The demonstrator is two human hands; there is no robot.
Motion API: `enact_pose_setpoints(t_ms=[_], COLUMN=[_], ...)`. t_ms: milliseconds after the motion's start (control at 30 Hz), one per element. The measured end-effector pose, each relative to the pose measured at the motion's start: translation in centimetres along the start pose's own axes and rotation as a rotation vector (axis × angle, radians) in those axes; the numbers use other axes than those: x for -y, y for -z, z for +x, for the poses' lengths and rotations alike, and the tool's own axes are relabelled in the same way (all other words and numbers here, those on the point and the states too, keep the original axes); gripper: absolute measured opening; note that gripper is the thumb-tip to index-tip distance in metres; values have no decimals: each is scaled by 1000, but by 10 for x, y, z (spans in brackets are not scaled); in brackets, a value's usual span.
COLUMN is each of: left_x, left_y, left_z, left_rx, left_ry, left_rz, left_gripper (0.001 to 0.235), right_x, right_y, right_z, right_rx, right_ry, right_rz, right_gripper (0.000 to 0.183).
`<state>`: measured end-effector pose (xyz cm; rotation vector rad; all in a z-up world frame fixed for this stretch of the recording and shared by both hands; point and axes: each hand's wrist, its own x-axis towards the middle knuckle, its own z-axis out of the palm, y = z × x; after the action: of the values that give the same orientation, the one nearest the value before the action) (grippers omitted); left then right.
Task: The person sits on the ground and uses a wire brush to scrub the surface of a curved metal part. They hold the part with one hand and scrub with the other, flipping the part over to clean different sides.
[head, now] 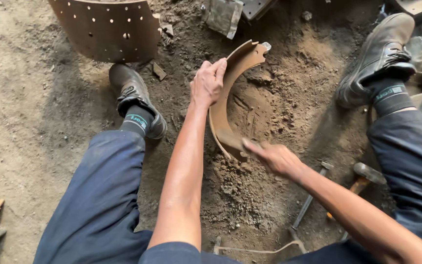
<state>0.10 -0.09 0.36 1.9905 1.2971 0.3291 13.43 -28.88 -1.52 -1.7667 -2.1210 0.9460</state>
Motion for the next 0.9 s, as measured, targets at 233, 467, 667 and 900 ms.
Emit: enact_pose_setpoints(t_ms=[233,467,667,900], left_x=[2,3,8,6], left_y=[-4,-7,-4,-5], left_z=[-2,-2,4,2], left_rx=[-22,26,-21,41], left_ry=[-50,34,-46,6], left_rz=[5,-15,-18,-12], left_gripper=[48,48,48,48], right_x=[26,17,26,45], right_y=[4,-14,20,4], right_z=[45,-23,109,-28], right_rx=[-254,8,-489,32], right_ry=[-117,-59,-343,-106], right_rz=[326,-66,212,140], right_gripper=[64,64,55,77])
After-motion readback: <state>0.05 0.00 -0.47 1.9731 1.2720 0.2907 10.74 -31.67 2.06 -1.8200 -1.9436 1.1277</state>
